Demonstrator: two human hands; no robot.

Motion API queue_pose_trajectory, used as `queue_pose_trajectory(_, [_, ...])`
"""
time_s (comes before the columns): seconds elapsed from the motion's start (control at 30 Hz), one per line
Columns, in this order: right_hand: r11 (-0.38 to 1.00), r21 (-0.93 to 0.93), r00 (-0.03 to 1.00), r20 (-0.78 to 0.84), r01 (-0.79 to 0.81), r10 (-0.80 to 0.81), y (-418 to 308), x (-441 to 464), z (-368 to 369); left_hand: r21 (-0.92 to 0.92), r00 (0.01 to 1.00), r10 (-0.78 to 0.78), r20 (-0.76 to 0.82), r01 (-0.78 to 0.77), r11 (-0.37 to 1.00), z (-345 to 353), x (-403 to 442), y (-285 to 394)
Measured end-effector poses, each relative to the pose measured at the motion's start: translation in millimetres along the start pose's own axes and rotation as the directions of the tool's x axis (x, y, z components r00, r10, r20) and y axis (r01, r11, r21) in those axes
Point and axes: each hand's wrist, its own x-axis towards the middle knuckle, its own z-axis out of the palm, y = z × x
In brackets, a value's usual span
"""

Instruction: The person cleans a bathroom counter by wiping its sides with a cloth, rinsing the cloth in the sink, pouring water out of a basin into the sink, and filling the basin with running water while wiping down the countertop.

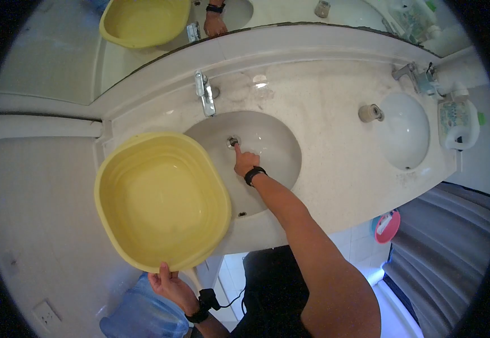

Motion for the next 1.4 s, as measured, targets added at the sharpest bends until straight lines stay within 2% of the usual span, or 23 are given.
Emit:
queue_pose_trajectory(0.1, [0.997,0.043,0.998,-0.040,0.059,-0.057,8,-12,-7,-0.043,0.997,0.002,0.071,0.001,0.999,-8,3,-1])
queue_pose_trajectory(0.2, [0.997,0.037,0.997,-0.022,0.073,-0.072,12,-29,-20,-0.060,0.999,-0.001,0.047,0.004,0.998,-9,5,0])
queue_pose_trajectory(0.3, [0.966,0.155,0.976,-0.099,0.208,-0.195,16,-73,-39,-0.079,1.000,-0.015,-0.004,0.015,0.997,-3,5,5])
queue_pose_trajectory(0.33, [0.966,0.153,0.975,-0.105,0.208,-0.194,19,-88,-41,-0.085,1.000,-0.013,-0.001,0.013,0.996,-3,5,7])
queue_pose_trajectory(0.4, [0.910,0.174,0.923,-0.151,0.376,-0.353,27,-117,-45,-0.092,0.999,-0.013,0.037,0.016,0.996,-4,7,11])
queue_pose_trajectory(0.43, [0.910,0.175,0.923,-0.160,0.375,-0.350,31,-134,-46,-0.095,0.999,-0.008,0.045,0.013,0.995,-7,7,11])
queue_pose_trajectory(0.5, [0.877,0.091,0.875,-0.169,0.472,-0.454,38,-169,-52,-0.096,0.999,-0.005,0.046,0.010,0.995,-11,9,12])
queue_pose_trajectory(0.6, [0.857,0.000,0.830,-0.250,0.516,-0.499,53,-210,-51,-0.111,0.998,-0.023,0.054,0.029,0.993,-13,8,20])
queue_pose_trajectory(0.67, [0.854,0.004,0.813,-0.308,0.520,-0.494,64,-232,-48,-0.120,0.995,-0.024,0.099,0.036,0.992,-23,14,17])
queue_pose_trajectory(0.73, [0.832,0.116,0.793,-0.398,0.542,-0.461,71,-251,-42,-0.124,0.990,-0.024,0.139,0.041,0.991,-32,22,12])
queue_pose_trajectory(0.8, [0.835,0.135,0.795,-0.419,0.533,-0.439,76,-264,-42,-0.108,0.985,-0.002,0.172,0.021,0.994,-32,24,15])
queue_pose_trajectory(0.9, [0.835,0.153,0.778,-0.480,0.528,-0.404,83,-275,-33,-0.152,0.986,0.064,0.151,-0.041,0.988,-25,22,19])
queue_pose_trajectory(1.03, [0.837,0.169,0.757,-0.544,0.521,-0.362,85,-281,-21,-0.182,0.986,0.052,0.160,-0.023,0.983,-27,17,28])
queue_pose_trajectory(1.17, [0.841,0.115,0.745,-0.538,0.528,-0.394,91,-272,-4,-0.217,0.982,0.069,0.174,-0.030,0.976,-33,24,15])
queue_pose_trajectory(1.23, [0.876,0.034,0.785,-0.462,0.481,-0.413,93,-274,0,-0.216,0.982,0.064,0.179,-0.024,0.976,-36,23,13])
queue_pose_trajectory(1.4, [0.898,0.093,0.842,-0.401,0.430,-0.362,92,-277,10,-0.186,0.980,0.027,0.196,0.010,0.983,-36,16,17])
